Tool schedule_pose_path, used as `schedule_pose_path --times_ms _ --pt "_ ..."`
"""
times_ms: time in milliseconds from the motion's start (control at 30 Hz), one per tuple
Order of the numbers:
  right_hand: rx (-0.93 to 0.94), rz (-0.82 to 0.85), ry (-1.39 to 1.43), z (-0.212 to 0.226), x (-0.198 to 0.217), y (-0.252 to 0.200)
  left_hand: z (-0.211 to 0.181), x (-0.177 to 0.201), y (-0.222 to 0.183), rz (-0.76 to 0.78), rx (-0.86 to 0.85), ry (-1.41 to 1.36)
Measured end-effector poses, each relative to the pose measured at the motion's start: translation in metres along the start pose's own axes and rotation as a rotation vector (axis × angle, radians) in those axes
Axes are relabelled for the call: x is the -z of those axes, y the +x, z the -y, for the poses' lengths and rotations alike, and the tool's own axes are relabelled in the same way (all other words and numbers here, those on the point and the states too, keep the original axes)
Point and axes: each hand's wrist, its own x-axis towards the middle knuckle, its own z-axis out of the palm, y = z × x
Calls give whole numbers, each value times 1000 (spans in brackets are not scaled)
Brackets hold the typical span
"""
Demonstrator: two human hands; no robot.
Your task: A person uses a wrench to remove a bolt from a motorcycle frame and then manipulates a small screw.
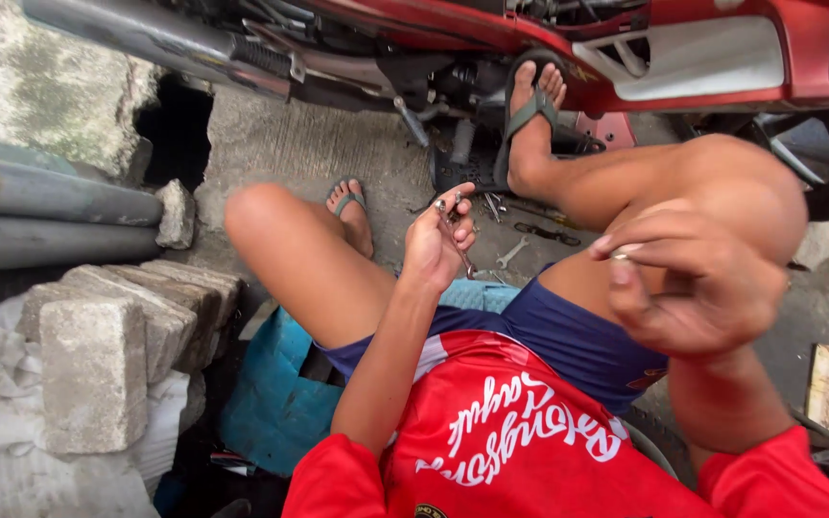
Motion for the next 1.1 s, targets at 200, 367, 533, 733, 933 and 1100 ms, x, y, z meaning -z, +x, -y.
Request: schedule_pose_path --times_ms 200,367,533,733,933,1100 --pt "33 -261 -60 -2 23 78 -82 -109 -27 383 -55 168" --pt "59 -186 -307 20 9 147 -130 -177 -34 533 49 225" --pt "-37 -75 -224 -3 -12 160 -142 -176 -26 636 73 172" --pt "-169 12 -127 0 -31 160 -133 -156 -23 654 136 67" --pt "-195 -16 -90 2 -38 157 -131 -154 -28 734 116 -35" --pt "-165 -19 -87 4 -40 156 -131 -152 -31 756 -10 27"
